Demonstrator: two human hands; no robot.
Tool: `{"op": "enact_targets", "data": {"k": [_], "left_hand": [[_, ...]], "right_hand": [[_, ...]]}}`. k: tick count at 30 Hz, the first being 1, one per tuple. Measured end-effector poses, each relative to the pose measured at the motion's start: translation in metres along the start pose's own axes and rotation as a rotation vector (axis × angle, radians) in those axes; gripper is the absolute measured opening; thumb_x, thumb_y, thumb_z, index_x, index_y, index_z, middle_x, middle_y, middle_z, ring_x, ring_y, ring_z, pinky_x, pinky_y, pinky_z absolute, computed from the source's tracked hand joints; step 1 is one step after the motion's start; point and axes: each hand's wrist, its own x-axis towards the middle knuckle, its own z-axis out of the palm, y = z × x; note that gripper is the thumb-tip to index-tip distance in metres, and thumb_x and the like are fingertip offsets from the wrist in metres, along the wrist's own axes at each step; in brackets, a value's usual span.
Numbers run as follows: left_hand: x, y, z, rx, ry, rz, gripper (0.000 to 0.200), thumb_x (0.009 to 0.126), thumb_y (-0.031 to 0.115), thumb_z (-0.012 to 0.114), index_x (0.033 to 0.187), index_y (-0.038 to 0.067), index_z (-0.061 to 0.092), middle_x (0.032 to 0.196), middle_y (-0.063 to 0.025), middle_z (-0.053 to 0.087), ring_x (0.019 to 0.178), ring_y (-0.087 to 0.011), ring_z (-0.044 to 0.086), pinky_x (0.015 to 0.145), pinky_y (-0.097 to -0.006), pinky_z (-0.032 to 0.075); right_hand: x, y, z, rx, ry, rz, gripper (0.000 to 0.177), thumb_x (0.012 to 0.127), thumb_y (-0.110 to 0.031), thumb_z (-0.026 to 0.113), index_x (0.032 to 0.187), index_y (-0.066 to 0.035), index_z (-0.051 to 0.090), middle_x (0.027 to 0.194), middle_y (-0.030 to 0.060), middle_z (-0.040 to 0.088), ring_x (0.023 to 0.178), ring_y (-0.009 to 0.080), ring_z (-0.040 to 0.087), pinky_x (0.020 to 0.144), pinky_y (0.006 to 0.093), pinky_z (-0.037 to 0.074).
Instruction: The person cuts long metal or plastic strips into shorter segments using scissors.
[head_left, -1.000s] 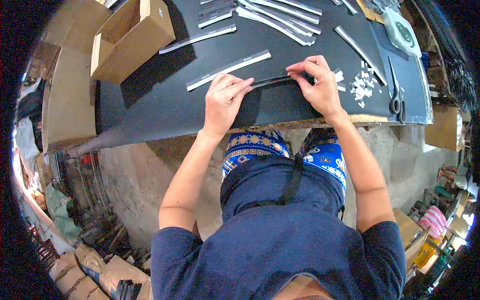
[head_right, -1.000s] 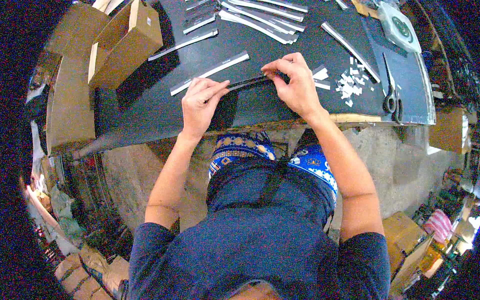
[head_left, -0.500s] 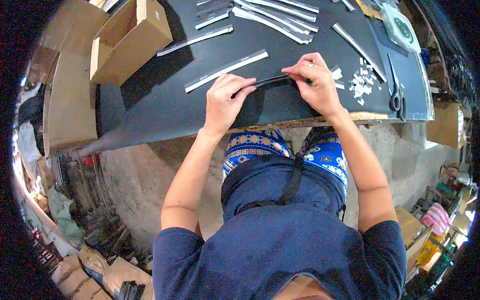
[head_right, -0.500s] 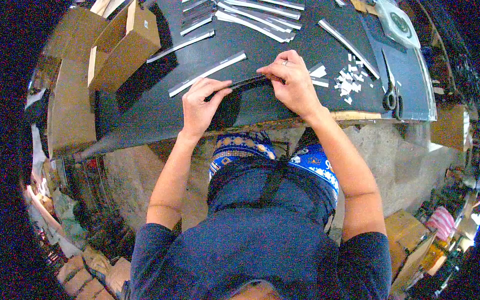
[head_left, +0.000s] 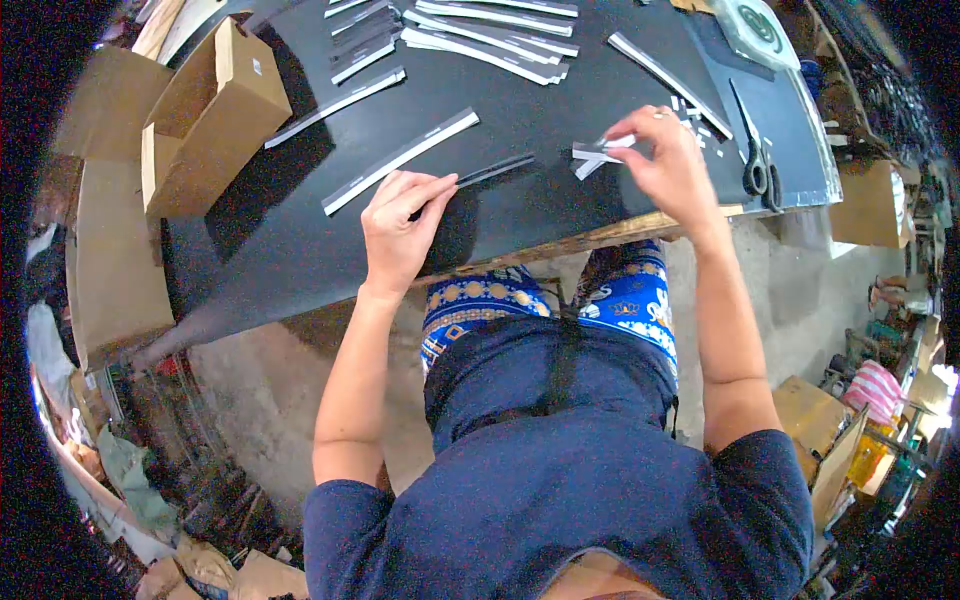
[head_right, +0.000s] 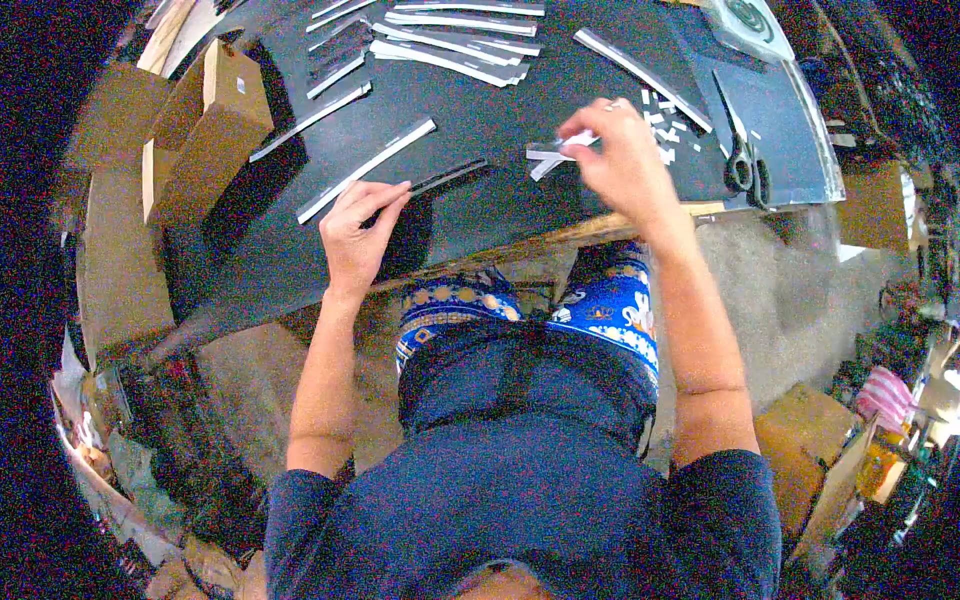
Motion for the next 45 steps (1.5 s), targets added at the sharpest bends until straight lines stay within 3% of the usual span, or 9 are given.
{"op": "enact_targets", "data": {"k": [10,12,16,18,25,27,32,37,45], "left_hand": [[0.001,-0.002,0.003,-0.019,0.026,0.046,0.018,0.072,-0.002,0.072,0.089,0.005,0.073,0.076,-0.0069,0.065,0.069,-0.0164,0.058,0.059,-0.0263,0.045],[0.001,-0.002,0.003,-0.014,0.026,0.053,0.019,0.072,-0.003,0.072,0.089,0.005,0.073,0.077,-0.0068,0.065,0.070,-0.0164,0.059,0.059,-0.0263,0.046],[0.001,-0.004,0.003,-0.017,0.034,0.075,0.019,0.072,-0.003,0.072,0.089,0.005,0.073,0.077,-0.0065,0.065,0.070,-0.0168,0.059,0.060,-0.0266,0.046],[0.000,-0.004,0.004,-0.025,0.032,0.043,0.018,0.072,-0.002,0.073,0.089,0.005,0.073,0.077,-0.0066,0.065,0.071,-0.0174,0.060,0.061,-0.0269,0.047],[0.001,-0.006,0.004,-0.012,0.037,0.059,0.017,0.072,-0.002,0.073,0.088,0.004,0.072,0.078,-0.0073,0.066,0.071,-0.0180,0.061,0.063,-0.0271,0.048],[0.000,-0.008,0.003,-0.025,0.004,0.027,0.016,0.073,-0.003,0.072,0.089,0.003,0.072,0.083,-0.0082,0.069,0.077,-0.0169,0.064,0.070,-0.0258,0.049],[0.000,-0.008,0.002,-0.020,0.003,0.013,0.015,0.073,-0.001,0.072,0.088,0.003,0.073,0.081,-0.0077,0.068,0.075,-0.0172,0.063,0.069,-0.0265,0.048],[0.000,-0.011,0.003,-0.032,0.012,0.046,0.015,0.074,-0.001,0.072,0.088,0.004,0.073,0.080,-0.0073,0.068,0.074,-0.0173,0.063,0.068,-0.0268,0.048],[0.000,-0.008,0.001,-0.034,-0.012,0.012,0.018,0.074,-0.001,0.071,0.090,0.006,0.073,0.078,-0.0060,0.067,0.073,-0.0166,0.062,0.066,-0.0269,0.048]], "right_hand": [[-0.006,0.027,-0.010,-0.049,-0.119,0.102,0.018,0.071,-0.016,0.074,0.081,-0.004,0.064,0.079,0.0110,0.059,0.081,0.0279,0.055,0.072,0.0380,0.044],[-0.005,0.026,-0.010,-0.044,-0.101,0.075,0.019,0.069,-0.010,0.074,0.082,-0.001,0.063,0.076,0.0097,0.057,0.077,0.0233,0.053,0.069,0.0331,0.044],[-0.002,0.025,-0.011,-0.049,-0.128,0.085,0.019,0.070,-0.017,0.075,0.076,-0.003,0.064,0.078,0.0113,0.059,0.081,0.0280,0.056,0.073,0.0383,0.044],[-0.003,0.025,-0.012,-0.028,-0.132,0.056,0.019,0.069,-0.011,0.075,0.079,-0.001,0.062,0.076,0.0095,0.057,0.077,0.0233,0.053,0.069,0.0331,0.043],[-0.003,0.023,-0.010,-0.060,-0.118,0.038,0.016,0.069,-0.010,0.074,0.074,-0.002,0.061,0.073,0.0076,0.057,0.072,0.0219,0.053,0.065,0.0329,0.042],[-0.003,0.021,-0.014,0.003,-0.161,0.122,0.014,0.069,-0.008,0.073,0.075,-0.002,0.062,0.072,0.0066,0.059,0.069,0.0199,0.053,0.062,0.0320,0.041],[0.003,-0.012,-0.010,0.195,-0.136,0.051,0.014,0.067,0.000,0.072,0.081,-0.003,0.068,0.072,0.0051,0.061,0.074,0.0170,0.055,0.068,0.0282,0.044],[0.016,-0.040,0.030,0.218,-0.129,-0.364,0.007,0.068,-0.009,0.071,0.074,-0.007,0.067,0.076,0.0071,0.059,0.082,0.0268,0.054,0.077,0.0370,0.043],[0.020,-0.058,0.067,0.048,-0.079,-0.375,0.008,0.067,-0.013,0.072,0.071,-0.008,0.068,0.080,0.0047,0.057,0.089,0.0259,0.050,0.076,0.0381,0.040]]}}
